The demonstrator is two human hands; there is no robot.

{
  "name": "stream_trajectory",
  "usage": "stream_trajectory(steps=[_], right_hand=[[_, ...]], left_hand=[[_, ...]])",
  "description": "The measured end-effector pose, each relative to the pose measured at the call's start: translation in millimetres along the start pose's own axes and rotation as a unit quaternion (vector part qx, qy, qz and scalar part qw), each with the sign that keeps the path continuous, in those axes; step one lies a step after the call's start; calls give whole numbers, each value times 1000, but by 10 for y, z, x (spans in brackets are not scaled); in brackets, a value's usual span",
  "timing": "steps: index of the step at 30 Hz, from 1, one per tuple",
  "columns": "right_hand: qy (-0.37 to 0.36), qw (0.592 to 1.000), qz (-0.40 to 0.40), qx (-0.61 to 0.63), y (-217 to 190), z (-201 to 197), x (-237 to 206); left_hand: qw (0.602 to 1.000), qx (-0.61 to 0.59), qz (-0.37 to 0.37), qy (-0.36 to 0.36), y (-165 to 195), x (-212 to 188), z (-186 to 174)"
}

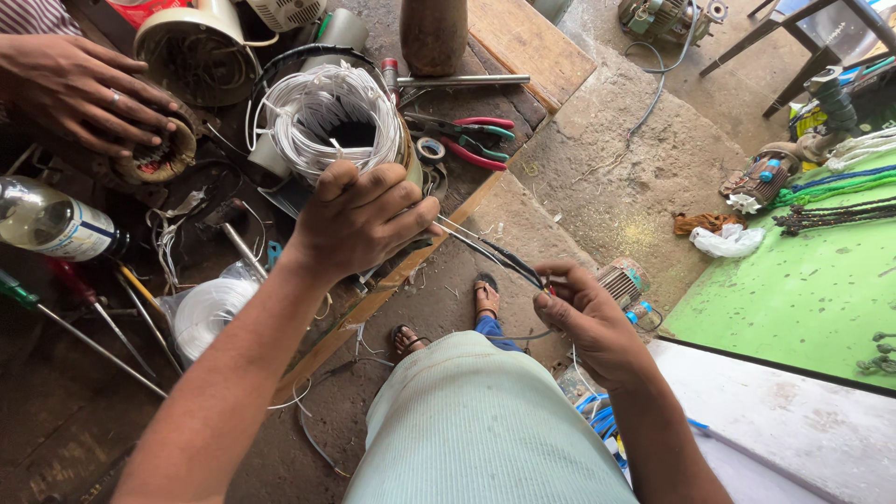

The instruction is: The person works on a wound white wire coil set in a cylindrical container on a workbench, pulling and arranging the wire leads and wrapping black insulating tape around the wire bundle by hand. They cut tape and wire with scissors and use pliers on the leads, continuing to secure the coil assembly.

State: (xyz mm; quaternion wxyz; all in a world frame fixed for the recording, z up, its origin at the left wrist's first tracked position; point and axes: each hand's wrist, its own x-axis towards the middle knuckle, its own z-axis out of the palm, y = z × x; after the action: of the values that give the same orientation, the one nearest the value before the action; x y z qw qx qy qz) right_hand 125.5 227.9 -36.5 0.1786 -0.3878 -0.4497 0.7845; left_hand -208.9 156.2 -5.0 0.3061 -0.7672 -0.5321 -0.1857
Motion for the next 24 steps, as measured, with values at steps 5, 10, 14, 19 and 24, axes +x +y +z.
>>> stream_trajectory(steps=[5,10,14,19,24], right_hand=[[21,997,-35,-63,-12,8,10],[19,996,-39,-81,13,-14,32],[11,997,-32,-76,26,-27,43],[26,998,-6,-64,33,5,61],[25,997,-6,-69,55,-8,79]], left_hand=[[998,50,0,-26,53,-20,12],[994,72,-21,-75,235,56,-83],[994,36,34,-95,289,218,-76],[971,-202,63,-111,307,318,-78],[961,-263,29,-79,420,316,-55]])
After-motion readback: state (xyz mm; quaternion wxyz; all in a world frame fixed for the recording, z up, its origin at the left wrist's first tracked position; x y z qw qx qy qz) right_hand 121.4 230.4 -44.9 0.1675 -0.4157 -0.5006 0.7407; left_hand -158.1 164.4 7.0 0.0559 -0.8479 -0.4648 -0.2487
